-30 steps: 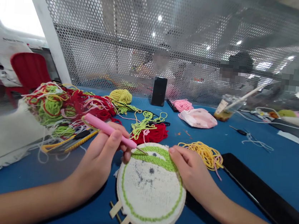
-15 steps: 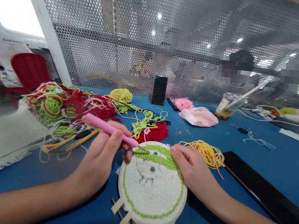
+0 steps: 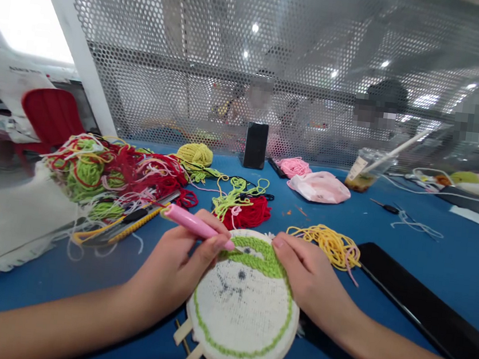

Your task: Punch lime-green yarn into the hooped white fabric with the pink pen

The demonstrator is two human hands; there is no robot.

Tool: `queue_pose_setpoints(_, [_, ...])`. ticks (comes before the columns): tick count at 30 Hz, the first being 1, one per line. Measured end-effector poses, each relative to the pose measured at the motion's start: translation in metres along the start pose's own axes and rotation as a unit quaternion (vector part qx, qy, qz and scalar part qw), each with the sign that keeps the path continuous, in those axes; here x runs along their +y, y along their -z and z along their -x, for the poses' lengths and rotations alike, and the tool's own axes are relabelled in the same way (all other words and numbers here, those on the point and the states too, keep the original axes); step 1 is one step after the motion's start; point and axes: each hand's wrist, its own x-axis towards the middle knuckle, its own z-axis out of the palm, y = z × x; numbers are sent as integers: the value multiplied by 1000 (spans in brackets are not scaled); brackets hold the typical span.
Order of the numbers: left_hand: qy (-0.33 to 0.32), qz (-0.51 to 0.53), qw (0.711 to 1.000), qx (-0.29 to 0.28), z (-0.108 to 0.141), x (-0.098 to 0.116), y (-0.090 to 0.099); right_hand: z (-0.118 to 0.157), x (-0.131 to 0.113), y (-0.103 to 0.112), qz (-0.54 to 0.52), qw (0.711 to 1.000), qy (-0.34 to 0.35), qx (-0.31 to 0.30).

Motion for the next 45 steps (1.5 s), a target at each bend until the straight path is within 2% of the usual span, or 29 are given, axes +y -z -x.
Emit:
queue_pose_setpoints(3, [-38,-41,997,-44,-1,2,-2,3,-3,0,13,1000,19,-1])
queue_pose_setpoints(6, [-26,-39,997,-61,-3,5,-4,4,-5,-1,12,1000,25,-6])
queue_pose_setpoints(10, [40,54,998,16,-3,7,-2,1,-3,-2,27,999,20,-11])
queue_pose_setpoints(13, [81,151,983,70,-4,5,0,-1,-1,-3,35,999,23,-20])
queue_pose_setpoints(18, [118,241,960,80,-5,0,2,-1,0,-2,44,999,18,-24])
queue_pose_setpoints(26, [108,265,954,89,-3,2,2,-1,2,-1,45,999,20,-23])
queue_pose_setpoints(38, [96,230,967,58,-4,0,2,-2,3,-1,31,999,10,-29])
queue_pose_setpoints(42, [47,104,993,35,-2,1,0,0,3,-2,22,999,21,-15])
queue_pose_setpoints(45, [-26,-11,999,-30,0,1,-2,2,1,-2,15,999,37,-1])
